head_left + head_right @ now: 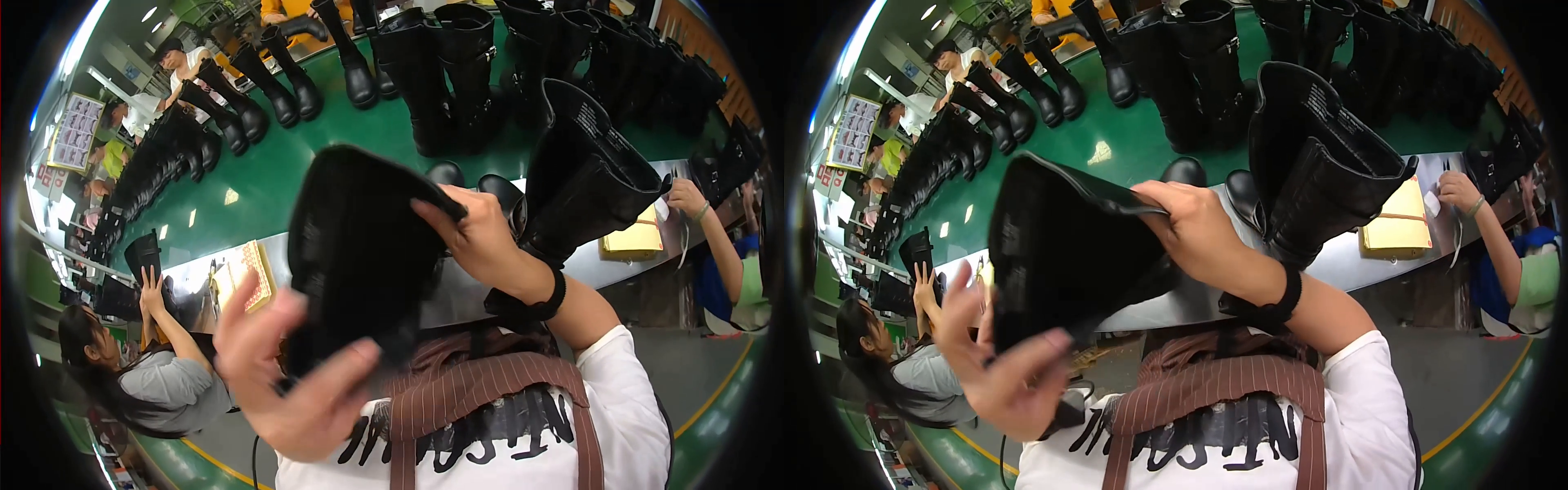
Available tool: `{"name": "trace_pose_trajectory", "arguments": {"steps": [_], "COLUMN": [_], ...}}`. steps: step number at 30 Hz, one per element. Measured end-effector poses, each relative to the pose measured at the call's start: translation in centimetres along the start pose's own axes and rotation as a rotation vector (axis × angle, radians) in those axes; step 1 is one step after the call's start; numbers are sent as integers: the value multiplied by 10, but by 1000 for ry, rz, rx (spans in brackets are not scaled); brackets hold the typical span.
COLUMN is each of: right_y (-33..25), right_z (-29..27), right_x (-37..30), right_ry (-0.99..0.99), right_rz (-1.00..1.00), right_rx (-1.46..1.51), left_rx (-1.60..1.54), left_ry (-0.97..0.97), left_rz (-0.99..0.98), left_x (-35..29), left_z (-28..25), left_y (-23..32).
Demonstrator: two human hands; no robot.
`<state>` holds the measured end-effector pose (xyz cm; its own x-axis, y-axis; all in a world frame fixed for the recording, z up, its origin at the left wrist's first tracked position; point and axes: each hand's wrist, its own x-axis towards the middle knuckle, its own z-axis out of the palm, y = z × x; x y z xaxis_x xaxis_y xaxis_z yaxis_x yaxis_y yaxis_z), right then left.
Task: A worker is inspecting and cleaning pairs of black boots on a production line in a shoe factory.
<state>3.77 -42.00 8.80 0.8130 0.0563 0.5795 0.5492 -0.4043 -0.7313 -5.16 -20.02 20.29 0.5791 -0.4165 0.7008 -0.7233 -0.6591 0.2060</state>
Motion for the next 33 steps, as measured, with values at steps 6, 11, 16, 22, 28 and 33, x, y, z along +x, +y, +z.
{"name": "trace_pose_trajectory", "arguments": {"steps": [6, 11, 16, 22, 28, 33], "right_y": [18, 50, 90, 73, -23, -78], "right_z": [-7, -1, 37, 37, -39, -44], "right_x": [-21, -68, -86, -65, -8, 27], "right_ry": [-210, -383, -490, -642, -369, -288], "right_rz": [99, 545, 578, 834, 303, -144], "right_rx": [-79, 14, 195, 488, 869, 94], "left_rx": [44, 37, -692, -721, -611, -611], "left_ry": [403, 500, -24, -90, -219, -58], "left_rz": [-86, -248, -746, -812, -854, -878], "left_x": [-3, -65, -114, -126, -117, -105], "left_z": [94, 142, 190, 201, 196, 199], "left_y": [-44, -59, -61, -74, -70, -60]}}
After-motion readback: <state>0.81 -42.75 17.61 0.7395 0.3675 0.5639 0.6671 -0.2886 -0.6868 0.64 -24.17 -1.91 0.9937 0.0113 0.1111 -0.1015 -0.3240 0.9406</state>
